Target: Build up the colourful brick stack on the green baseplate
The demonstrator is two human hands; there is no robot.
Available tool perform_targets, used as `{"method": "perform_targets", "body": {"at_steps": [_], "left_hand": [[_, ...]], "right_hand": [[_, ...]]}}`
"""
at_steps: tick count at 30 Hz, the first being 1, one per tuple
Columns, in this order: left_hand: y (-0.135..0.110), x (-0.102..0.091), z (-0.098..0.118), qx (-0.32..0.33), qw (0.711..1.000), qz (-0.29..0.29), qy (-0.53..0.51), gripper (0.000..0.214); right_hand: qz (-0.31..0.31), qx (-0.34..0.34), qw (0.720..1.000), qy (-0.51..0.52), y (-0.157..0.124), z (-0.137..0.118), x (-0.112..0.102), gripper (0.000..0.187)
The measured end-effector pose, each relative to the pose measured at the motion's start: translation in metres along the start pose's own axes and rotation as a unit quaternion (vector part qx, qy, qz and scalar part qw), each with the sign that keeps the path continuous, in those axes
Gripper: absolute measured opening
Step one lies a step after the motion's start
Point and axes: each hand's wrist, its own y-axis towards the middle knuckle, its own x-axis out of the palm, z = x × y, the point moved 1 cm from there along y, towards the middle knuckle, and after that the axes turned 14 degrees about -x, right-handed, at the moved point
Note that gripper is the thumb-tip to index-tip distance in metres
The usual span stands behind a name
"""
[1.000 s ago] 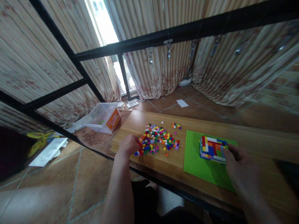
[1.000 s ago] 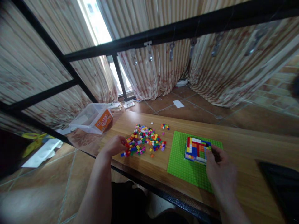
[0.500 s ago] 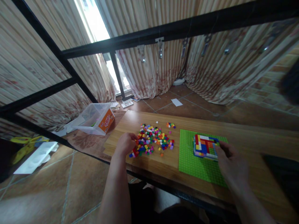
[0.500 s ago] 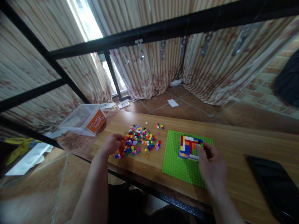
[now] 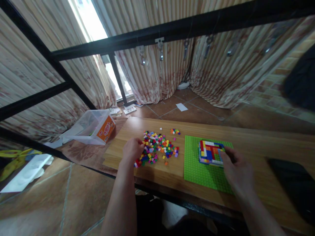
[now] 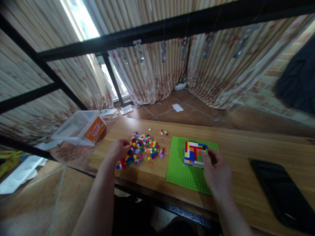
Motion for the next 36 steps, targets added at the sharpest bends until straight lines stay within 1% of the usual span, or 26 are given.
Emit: {"method": "perform_targets", "body": {"at_steps": [3,4,6,8,11,12,14,16,19,21,23,25,28,36], "left_hand": [[-0.006,-0.006,0.000,0.020,0.999,0.011,-0.028,0.022],[-0.008,-0.008,0.000,0.032,0.998,0.006,-0.047,0.021],[-0.013,-0.010,0.003,0.071,0.993,-0.022,-0.096,0.020],[-0.019,-0.009,0.012,0.123,0.981,-0.049,-0.143,0.019],[-0.035,0.001,0.036,0.206,0.956,-0.065,-0.197,0.017],[-0.042,0.006,0.046,0.236,0.946,-0.069,-0.212,0.016],[-0.060,0.017,0.067,0.312,0.920,-0.096,-0.217,0.016],[-0.079,0.028,0.085,0.359,0.904,-0.112,-0.206,0.015],[-0.098,0.043,0.103,0.397,0.890,-0.137,-0.178,0.016],[-0.104,0.051,0.109,0.409,0.887,-0.139,-0.160,0.017],[-0.106,0.057,0.113,0.412,0.891,-0.126,-0.143,0.017],[-0.106,0.060,0.115,0.417,0.893,-0.111,-0.129,0.016],[-0.106,0.064,0.118,0.425,0.891,-0.104,-0.122,0.015],[-0.109,0.072,0.125,0.387,0.908,-0.081,-0.137,0.009]], "right_hand": [[-0.004,0.005,1.000,0.018,0.000,-0.002,0.000,0.053],[-0.004,0.006,1.000,0.024,0.000,-0.002,0.000,0.052],[-0.002,0.004,0.999,0.033,0.000,-0.003,0.001,0.052],[0.004,-0.002,0.999,0.041,-0.001,-0.005,0.002,0.051],[0.014,-0.015,0.998,0.065,0.000,-0.006,0.004,0.049],[0.019,-0.017,0.997,0.073,0.000,-0.007,0.004,0.049],[0.024,-0.022,0.996,0.079,0.000,-0.008,0.005,0.048],[0.024,-0.024,0.996,0.079,-0.001,-0.008,0.005,0.047],[0.027,-0.032,0.996,0.079,-0.001,-0.010,0.004,0.046],[0.034,-0.037,0.995,0.083,-0.002,-0.011,0.004,0.045],[0.036,-0.039,0.995,0.088,-0.002,-0.012,0.003,0.045],[0.037,-0.035,0.995,0.089,-0.001,-0.012,0.004,0.045],[0.034,-0.032,0.995,0.089,-0.001,-0.013,0.004,0.047],[0.034,-0.041,0.993,0.101,0.000,-0.011,0.005,0.047]]}}
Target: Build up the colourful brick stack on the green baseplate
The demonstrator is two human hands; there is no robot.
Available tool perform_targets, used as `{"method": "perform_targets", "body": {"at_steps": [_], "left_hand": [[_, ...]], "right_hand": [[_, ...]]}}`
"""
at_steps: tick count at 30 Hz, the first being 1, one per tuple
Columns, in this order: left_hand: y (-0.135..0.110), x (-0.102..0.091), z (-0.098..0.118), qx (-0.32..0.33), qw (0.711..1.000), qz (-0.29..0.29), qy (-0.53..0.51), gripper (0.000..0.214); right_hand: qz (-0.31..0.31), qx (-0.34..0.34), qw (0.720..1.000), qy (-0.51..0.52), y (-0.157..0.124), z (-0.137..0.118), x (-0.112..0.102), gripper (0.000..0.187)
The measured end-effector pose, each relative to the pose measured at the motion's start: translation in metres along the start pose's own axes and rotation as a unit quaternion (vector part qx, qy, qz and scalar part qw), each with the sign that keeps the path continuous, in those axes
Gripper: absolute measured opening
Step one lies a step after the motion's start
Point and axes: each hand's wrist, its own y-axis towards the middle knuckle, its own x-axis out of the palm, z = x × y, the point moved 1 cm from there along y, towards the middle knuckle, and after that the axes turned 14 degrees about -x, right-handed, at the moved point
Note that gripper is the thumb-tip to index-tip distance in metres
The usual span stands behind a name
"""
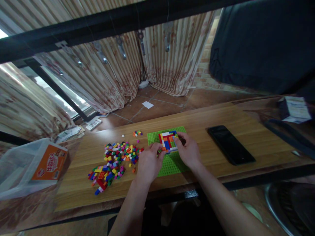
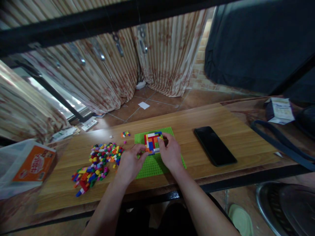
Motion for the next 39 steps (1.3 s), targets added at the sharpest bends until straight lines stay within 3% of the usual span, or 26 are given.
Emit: {"method": "perform_targets", "body": {"at_steps": [7,15,32,36,39], "left_hand": [[0.002,0.003,-0.003,-0.016,0.999,0.002,-0.051,0.006],[0.002,0.005,-0.003,-0.011,0.997,0.002,-0.075,0.006],[0.008,0.011,-0.008,-0.085,0.973,-0.019,-0.215,0.006],[0.008,0.010,-0.011,-0.075,0.972,-0.037,-0.220,0.009],[0.007,0.009,-0.009,-0.085,0.977,-0.028,-0.193,0.035]], "right_hand": [[-0.006,0.006,1.000,0.013,0.000,-0.002,0.000,0.048],[-0.013,-0.031,0.998,-0.052,-0.013,-0.014,0.013,0.076],[-0.014,-0.025,0.996,-0.090,-0.013,-0.014,0.021,0.073],[-0.022,-0.024,0.999,-0.035,-0.009,-0.008,0.014,0.074],[-0.009,0.035,0.995,0.092,-0.002,0.002,0.006,0.066]]}}
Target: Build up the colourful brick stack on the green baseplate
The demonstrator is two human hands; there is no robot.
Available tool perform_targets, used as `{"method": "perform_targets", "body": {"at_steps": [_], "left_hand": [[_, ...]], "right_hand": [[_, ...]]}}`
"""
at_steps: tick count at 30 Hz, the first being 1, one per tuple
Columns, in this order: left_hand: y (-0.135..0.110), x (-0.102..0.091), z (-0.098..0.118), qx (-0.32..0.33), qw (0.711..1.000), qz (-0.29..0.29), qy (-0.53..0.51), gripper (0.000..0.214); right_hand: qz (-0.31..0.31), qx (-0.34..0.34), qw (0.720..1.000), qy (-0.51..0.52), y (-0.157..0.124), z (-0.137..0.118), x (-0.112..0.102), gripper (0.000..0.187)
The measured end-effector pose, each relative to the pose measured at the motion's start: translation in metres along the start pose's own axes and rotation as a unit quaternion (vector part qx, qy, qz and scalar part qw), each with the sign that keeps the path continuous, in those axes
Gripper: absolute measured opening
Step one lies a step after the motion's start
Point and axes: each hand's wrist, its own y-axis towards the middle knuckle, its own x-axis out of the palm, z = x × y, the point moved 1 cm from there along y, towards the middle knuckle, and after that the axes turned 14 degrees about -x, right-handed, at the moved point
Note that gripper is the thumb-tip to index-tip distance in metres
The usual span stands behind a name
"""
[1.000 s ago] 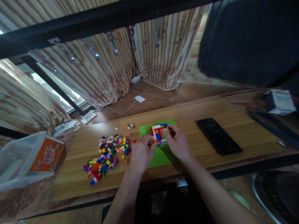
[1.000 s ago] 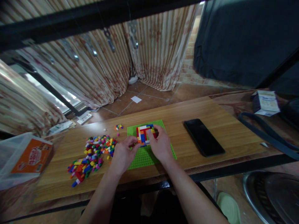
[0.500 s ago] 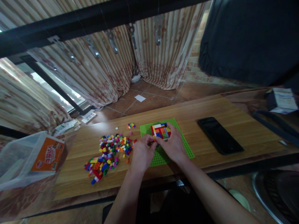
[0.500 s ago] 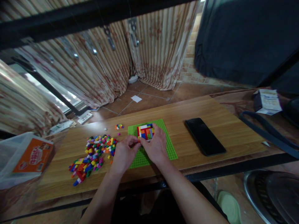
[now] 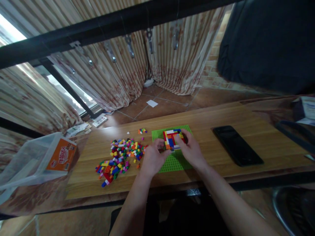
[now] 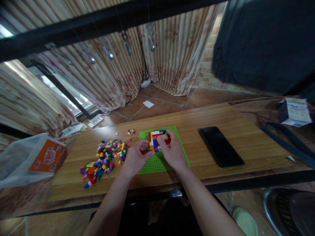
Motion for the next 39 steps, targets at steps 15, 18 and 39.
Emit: {"method": "perform_targets", "body": {"at_steps": [15,18,39], "left_hand": [[0.002,0.019,-0.004,0.009,0.995,0.042,0.088,0.066],[0.002,0.021,-0.005,0.004,0.996,0.043,0.082,0.067],[0.015,-0.065,-0.023,-0.017,0.971,0.218,-0.096,0.032]], "right_hand": [[-0.066,0.009,0.998,0.006,0.005,0.007,-0.013,0.060],[-0.062,0.005,0.998,-0.008,0.004,0.009,-0.014,0.060],[-0.121,-0.228,0.962,-0.088,-0.042,-0.045,0.027,0.023]]}}
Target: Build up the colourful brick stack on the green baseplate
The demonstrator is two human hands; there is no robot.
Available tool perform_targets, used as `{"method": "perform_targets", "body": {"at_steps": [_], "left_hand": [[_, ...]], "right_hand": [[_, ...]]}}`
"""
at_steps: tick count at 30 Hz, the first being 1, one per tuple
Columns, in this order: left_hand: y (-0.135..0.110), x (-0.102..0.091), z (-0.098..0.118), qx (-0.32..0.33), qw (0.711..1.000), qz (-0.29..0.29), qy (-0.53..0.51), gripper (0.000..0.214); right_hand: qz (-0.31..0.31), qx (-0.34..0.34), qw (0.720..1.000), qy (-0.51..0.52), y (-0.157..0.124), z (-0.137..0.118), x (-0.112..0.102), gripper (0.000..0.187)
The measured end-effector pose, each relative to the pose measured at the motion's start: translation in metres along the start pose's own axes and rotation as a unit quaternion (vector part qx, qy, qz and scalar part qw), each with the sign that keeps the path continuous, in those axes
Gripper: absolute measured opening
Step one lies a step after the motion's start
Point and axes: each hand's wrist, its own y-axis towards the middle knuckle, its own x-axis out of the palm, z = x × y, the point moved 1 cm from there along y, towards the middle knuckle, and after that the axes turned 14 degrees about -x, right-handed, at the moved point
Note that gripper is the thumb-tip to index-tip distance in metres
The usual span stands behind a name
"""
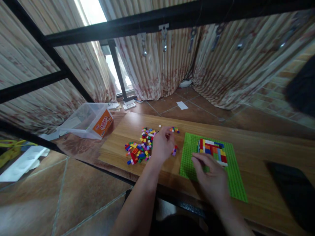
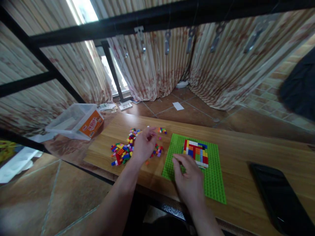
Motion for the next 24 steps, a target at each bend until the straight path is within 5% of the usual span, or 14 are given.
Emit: {"method": "perform_targets", "body": {"at_steps": [3,6,15,24], "left_hand": [[0.010,-0.018,-0.004,-0.056,0.989,0.054,-0.124,0.028],[0.012,-0.026,-0.004,-0.087,0.979,0.046,-0.180,0.026],[0.011,-0.024,-0.002,-0.090,0.978,0.021,-0.186,0.024],[0.013,-0.020,-0.007,-0.077,0.983,0.005,-0.165,0.023]], "right_hand": [[-0.046,-0.023,0.999,-0.004,0.000,-0.006,0.020,0.022],[-0.078,-0.043,0.996,-0.028,0.001,-0.006,0.034,0.022],[-0.156,-0.032,0.979,-0.124,0.003,-0.010,0.058,0.020],[-0.173,-0.024,0.973,-0.151,0.009,-0.013,0.060,0.011]]}}
